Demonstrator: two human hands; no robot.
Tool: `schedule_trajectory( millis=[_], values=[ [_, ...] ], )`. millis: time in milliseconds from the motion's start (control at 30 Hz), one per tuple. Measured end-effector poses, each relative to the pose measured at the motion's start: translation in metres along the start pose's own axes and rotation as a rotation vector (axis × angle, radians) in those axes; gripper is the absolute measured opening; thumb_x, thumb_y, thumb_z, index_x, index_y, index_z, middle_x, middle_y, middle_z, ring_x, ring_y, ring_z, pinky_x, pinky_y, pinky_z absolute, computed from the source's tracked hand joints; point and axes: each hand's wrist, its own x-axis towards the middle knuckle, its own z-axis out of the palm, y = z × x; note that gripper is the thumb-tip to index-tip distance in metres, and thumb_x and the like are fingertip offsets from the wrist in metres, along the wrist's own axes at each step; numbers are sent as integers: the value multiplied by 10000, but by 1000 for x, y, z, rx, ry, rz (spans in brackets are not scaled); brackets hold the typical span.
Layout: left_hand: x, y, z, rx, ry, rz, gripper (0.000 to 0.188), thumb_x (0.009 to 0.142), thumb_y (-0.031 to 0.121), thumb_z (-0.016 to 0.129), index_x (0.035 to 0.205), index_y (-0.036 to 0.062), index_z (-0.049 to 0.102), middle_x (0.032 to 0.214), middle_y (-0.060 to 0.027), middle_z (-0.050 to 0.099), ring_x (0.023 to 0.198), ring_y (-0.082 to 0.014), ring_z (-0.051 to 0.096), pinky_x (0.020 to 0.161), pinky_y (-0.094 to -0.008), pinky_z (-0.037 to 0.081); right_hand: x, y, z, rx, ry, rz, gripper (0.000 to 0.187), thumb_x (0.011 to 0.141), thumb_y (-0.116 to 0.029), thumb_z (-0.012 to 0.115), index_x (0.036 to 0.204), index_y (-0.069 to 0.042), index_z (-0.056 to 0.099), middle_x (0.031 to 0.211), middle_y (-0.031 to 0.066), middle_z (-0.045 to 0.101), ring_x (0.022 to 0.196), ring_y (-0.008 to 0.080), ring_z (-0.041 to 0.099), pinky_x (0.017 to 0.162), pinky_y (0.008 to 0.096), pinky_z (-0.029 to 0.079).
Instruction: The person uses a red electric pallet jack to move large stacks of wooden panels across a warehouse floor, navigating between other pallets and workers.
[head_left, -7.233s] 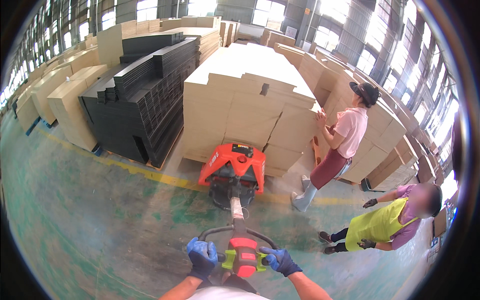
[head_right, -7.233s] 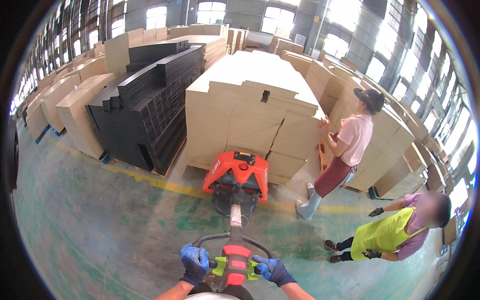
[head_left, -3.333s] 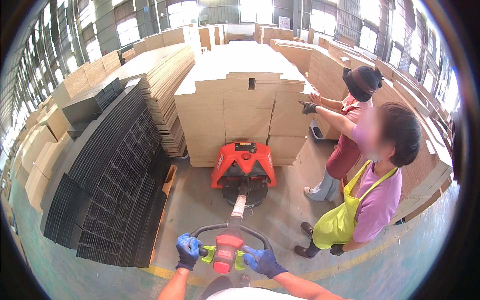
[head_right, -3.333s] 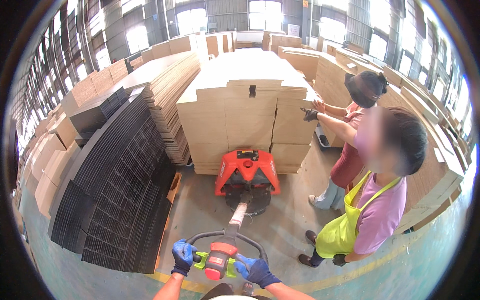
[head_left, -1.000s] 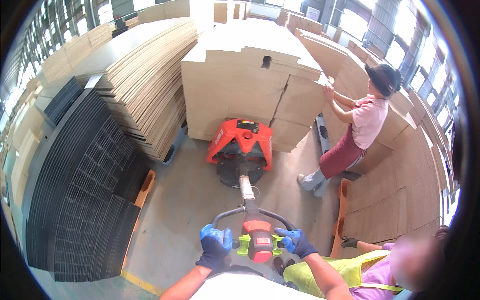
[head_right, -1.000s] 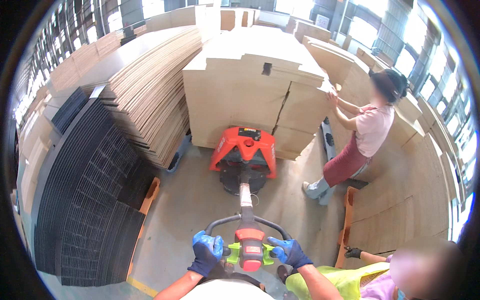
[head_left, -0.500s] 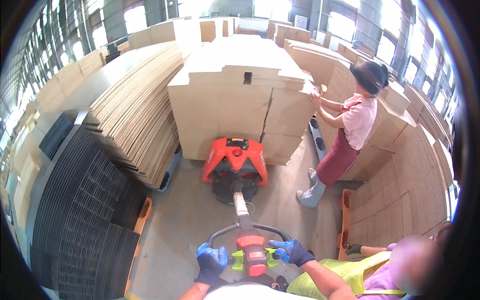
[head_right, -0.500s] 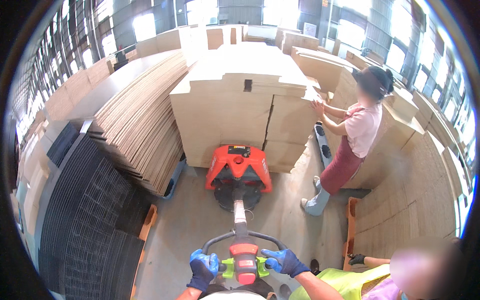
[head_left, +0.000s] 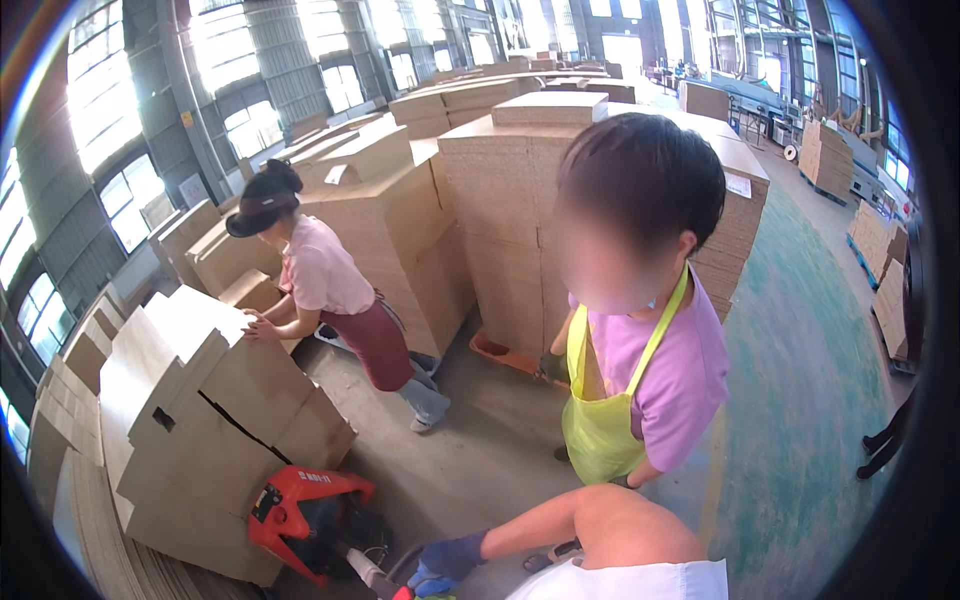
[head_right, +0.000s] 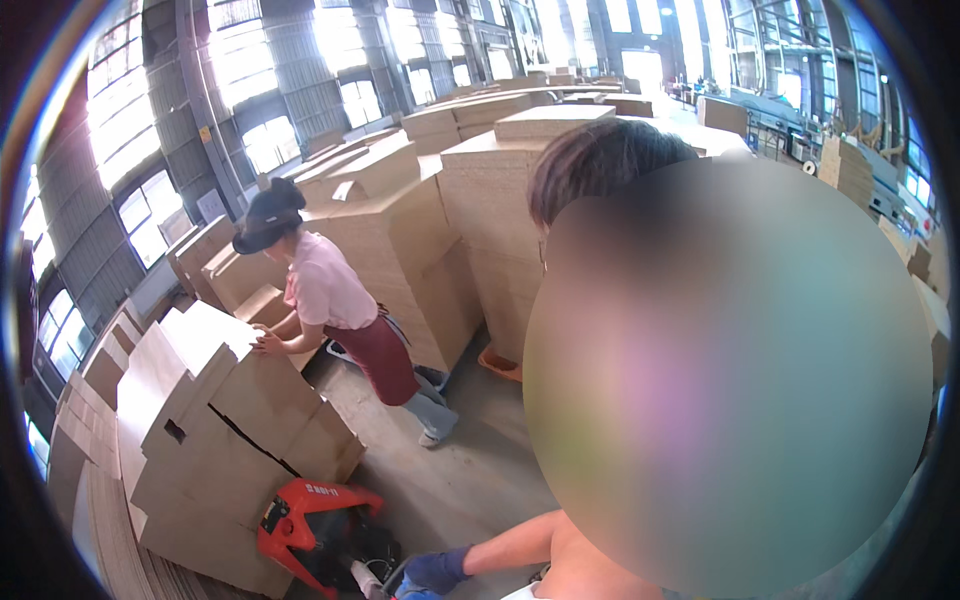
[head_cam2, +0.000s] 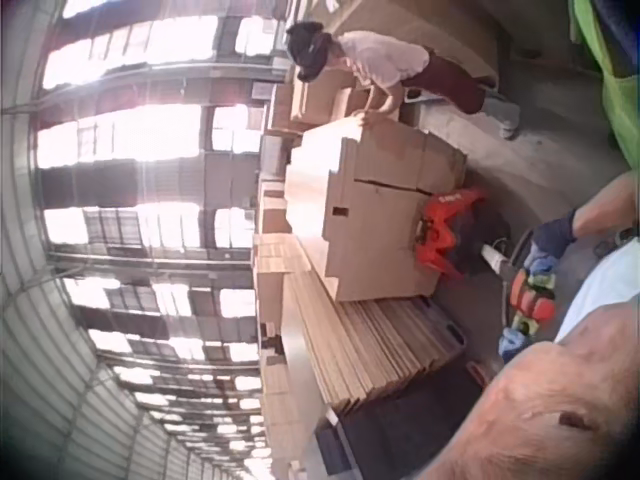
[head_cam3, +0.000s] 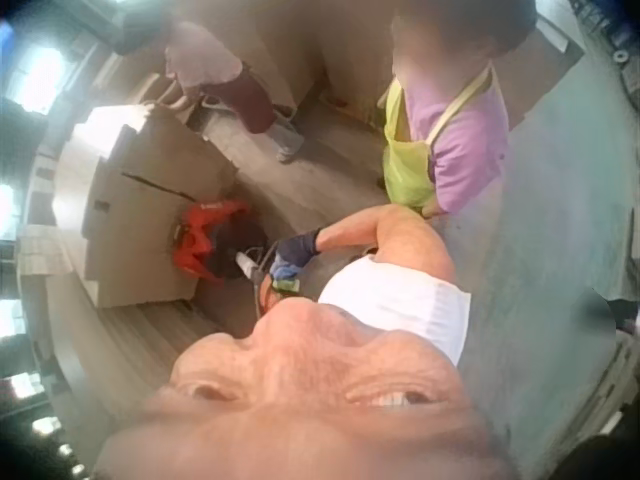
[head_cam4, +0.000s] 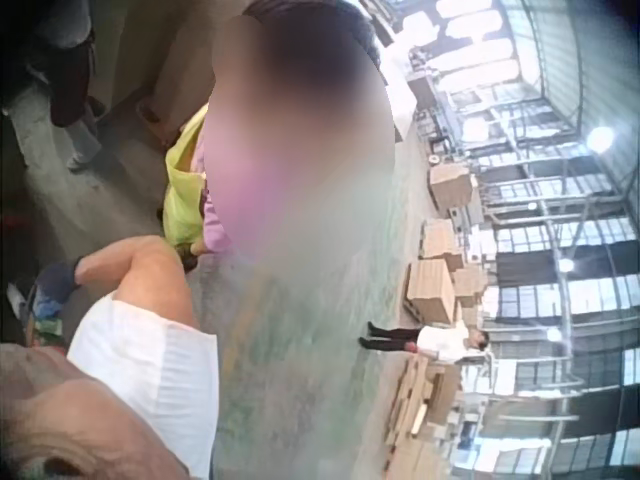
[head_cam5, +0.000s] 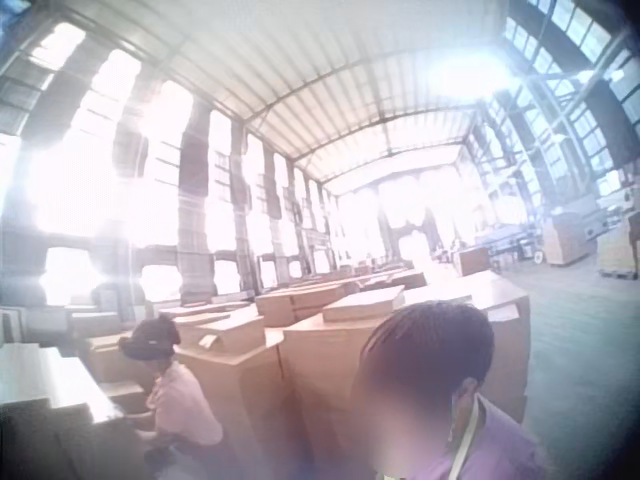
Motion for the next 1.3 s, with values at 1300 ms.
schedule_trajectory(
  millis=[1300],
  values=[
    [-84,-69,61,-149,167,-543,380,921,177,430,603,-12,515,577,-190,510,535,-358,492,531,-464,339,10,45,13,-62,225,-162,335,926,-405,477,1117,-158,600,685,166,629,567,362,594,542,458,468]
  ],
)
